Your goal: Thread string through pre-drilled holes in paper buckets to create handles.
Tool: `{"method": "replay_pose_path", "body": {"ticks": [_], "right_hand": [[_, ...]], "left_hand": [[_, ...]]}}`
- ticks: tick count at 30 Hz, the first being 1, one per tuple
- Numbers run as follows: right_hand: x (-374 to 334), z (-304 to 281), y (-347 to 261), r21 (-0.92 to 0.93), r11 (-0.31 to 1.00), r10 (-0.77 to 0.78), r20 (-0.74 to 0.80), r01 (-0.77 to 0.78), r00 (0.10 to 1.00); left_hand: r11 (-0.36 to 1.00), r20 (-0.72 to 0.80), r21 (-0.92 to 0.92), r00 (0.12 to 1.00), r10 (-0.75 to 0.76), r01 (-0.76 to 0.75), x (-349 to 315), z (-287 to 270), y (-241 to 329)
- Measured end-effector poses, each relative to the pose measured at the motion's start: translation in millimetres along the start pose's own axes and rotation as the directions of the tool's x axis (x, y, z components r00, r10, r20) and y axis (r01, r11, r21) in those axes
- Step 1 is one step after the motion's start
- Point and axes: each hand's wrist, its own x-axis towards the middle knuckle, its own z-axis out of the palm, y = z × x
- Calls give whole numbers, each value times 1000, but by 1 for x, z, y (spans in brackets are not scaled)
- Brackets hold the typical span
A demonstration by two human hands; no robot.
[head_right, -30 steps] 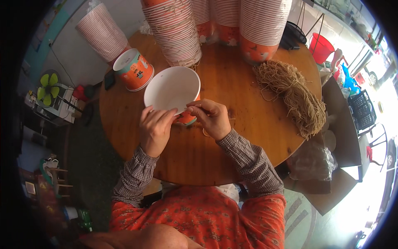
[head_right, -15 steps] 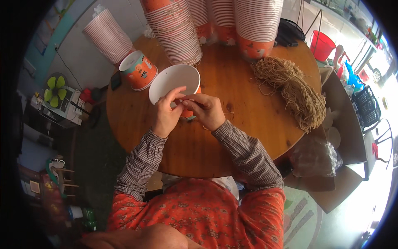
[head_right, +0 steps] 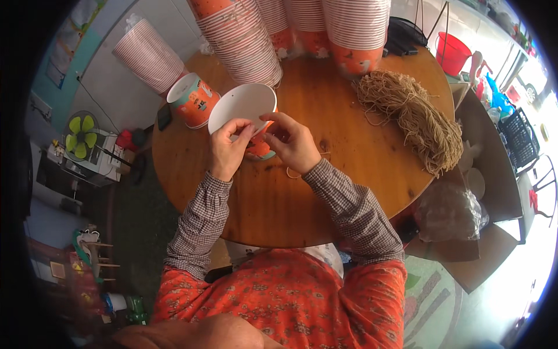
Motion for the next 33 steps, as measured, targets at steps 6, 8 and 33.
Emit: {"method": "replay_pose_path", "body": {"ticks": [6, 8, 33], "right_hand": [[4, 2, 18, -176, 982, -69, 2, 68, 998], [4, 5, 17, -273, 956, -124, -53, 105, 991], [0, -12, -26, -432, 878, -236, -11, 208, 972]], "left_hand": [[963, 85, -206, 983, -162, 176, 2, -8, 5], [948, 115, -240, 976, -186, 208, 2, -12, 5], [995, 331, 11, 939, -96, 98, 26, -20, 21]]}}
